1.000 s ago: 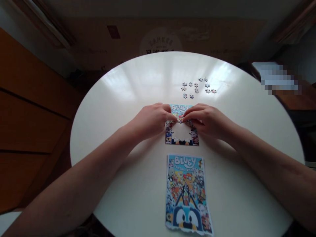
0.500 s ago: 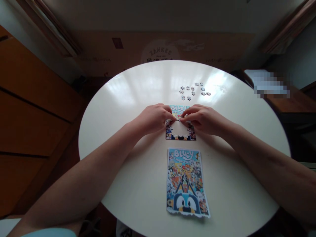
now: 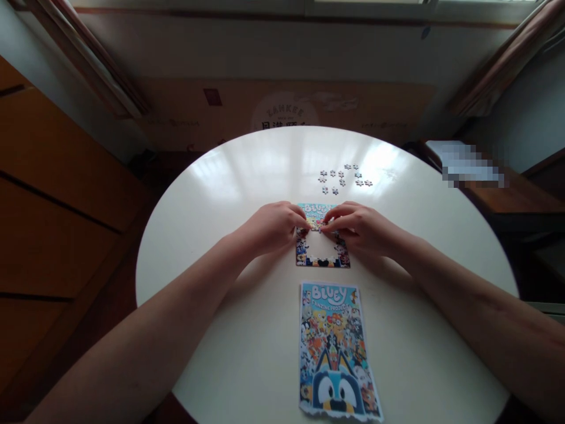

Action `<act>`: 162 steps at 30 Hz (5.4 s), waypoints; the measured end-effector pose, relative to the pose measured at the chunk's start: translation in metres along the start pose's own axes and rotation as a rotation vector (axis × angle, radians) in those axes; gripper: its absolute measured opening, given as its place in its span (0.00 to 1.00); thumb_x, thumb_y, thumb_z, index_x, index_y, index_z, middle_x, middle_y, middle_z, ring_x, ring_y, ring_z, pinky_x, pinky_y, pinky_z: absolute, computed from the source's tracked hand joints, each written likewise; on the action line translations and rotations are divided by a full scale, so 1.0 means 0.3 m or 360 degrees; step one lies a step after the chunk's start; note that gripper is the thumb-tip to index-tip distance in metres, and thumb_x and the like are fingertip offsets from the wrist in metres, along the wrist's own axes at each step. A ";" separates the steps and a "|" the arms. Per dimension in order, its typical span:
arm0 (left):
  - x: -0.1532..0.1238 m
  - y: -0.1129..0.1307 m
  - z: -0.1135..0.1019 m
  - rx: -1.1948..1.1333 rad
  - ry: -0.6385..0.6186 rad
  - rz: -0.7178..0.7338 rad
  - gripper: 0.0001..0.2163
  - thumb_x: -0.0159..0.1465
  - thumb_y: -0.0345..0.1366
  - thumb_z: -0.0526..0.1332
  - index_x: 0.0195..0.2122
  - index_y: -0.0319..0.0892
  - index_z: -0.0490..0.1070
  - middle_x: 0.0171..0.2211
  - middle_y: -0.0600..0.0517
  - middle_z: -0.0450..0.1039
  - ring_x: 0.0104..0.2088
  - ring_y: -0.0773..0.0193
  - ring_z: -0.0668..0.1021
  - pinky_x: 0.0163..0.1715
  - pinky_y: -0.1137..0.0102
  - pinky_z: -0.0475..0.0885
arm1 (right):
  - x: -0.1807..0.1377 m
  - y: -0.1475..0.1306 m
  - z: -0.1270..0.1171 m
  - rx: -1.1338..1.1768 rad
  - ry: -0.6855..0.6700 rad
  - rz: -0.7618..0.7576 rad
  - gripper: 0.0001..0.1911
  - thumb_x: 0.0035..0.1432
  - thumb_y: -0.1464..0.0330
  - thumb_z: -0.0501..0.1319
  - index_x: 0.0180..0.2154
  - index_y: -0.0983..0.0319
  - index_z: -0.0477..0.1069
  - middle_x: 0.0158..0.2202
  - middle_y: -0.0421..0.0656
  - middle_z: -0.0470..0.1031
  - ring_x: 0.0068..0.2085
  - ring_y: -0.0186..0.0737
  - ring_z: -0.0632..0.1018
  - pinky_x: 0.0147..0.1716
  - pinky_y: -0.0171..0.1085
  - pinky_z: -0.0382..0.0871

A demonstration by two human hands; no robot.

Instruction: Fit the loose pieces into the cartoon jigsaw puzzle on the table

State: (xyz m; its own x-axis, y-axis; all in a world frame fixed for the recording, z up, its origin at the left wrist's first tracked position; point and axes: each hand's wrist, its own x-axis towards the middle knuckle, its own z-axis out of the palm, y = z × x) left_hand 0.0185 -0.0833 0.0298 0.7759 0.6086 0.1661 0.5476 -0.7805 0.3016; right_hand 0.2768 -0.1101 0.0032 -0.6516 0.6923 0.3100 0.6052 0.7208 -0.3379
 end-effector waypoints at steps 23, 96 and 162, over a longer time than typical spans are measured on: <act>0.003 -0.043 0.015 -0.0161 0.0101 -0.0010 0.18 0.59 0.23 0.57 0.37 0.49 0.84 0.41 0.51 0.82 0.39 0.61 0.81 0.43 0.65 0.76 | 0.015 -0.004 0.012 0.0089 0.0042 -0.0008 0.17 0.60 0.77 0.60 0.44 0.54 0.82 0.47 0.41 0.80 0.46 0.40 0.77 0.46 0.41 0.72; 0.060 -0.185 0.028 -0.1411 0.1228 -0.0906 0.06 0.40 0.29 0.54 0.20 0.42 0.68 0.17 0.56 0.65 0.19 0.68 0.66 0.18 0.75 0.60 | -0.022 0.324 -0.062 0.0892 0.1952 0.1442 0.22 0.49 0.62 0.62 0.46 0.63 0.78 0.28 0.39 0.68 0.26 0.33 0.66 0.25 0.33 0.62; 0.065 -0.204 0.056 -0.1426 0.1239 -0.0987 0.08 0.42 0.32 0.52 0.21 0.42 0.69 0.15 0.57 0.63 0.17 0.69 0.66 0.15 0.76 0.59 | 0.395 0.183 -0.054 -0.0464 -0.0090 0.1298 0.09 0.58 0.63 0.65 0.32 0.59 0.83 0.35 0.48 0.82 0.41 0.47 0.80 0.39 0.39 0.67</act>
State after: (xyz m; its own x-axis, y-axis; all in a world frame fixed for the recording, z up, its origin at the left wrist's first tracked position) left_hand 0.0056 -0.0262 -0.0013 -0.0674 0.9821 0.1760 0.1164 -0.1674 0.9790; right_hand 0.2403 0.0121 0.0358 0.0197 0.9995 0.0229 0.9814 -0.0149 -0.1915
